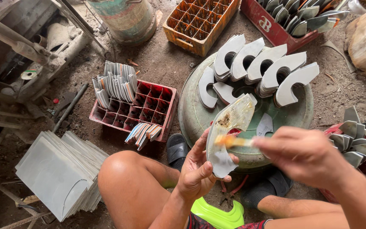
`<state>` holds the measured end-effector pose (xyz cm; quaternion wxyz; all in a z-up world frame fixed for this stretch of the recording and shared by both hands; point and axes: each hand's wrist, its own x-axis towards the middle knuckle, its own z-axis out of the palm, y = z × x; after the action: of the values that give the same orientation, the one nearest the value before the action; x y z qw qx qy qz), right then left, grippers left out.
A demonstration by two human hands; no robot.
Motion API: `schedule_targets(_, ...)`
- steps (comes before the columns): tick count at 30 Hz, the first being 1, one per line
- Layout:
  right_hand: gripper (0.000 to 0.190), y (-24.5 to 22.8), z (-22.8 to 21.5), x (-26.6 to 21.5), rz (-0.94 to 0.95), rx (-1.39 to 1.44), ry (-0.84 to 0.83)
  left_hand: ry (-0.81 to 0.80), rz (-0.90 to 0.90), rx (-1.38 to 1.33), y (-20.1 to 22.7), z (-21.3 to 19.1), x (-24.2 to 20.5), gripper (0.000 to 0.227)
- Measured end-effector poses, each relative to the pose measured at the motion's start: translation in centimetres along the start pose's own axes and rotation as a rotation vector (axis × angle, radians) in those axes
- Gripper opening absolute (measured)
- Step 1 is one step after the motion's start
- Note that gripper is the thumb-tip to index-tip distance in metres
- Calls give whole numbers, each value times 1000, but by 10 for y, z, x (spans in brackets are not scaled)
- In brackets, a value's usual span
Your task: The person sits on the ground and applies a red coating to curved metal pieces using a toothbrush. They repeatedly dip the brush into a small container and paint each piece before placing it into a red crate.
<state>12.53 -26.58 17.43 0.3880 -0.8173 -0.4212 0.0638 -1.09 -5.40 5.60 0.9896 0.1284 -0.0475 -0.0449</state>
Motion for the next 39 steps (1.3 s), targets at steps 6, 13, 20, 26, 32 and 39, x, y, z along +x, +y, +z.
schedule_targets(6,33,6,1,1,103,-149,92,-36,33,-27,-1,-1,0,74)
schedule_targets(13,36,-7,13,-1,23,-44,16,-9,52,28,-6,-6,0,76)
schedule_targets(20,29,1,-2,1,136,-359,339,-22,56,52,-9,-9,-1,77)
schedule_targets(26,36,-4,9,-1,59,-222,146,-33,94,42,-10,-9,-2,77)
schedule_targets(32,35,-3,-1,0,157,-314,308,-39,95,38,-11,-11,-2,79)
schedule_targets(39,40,12,11,-2,-5,-475,184,-22,96,1,-10,-14,-7,78)
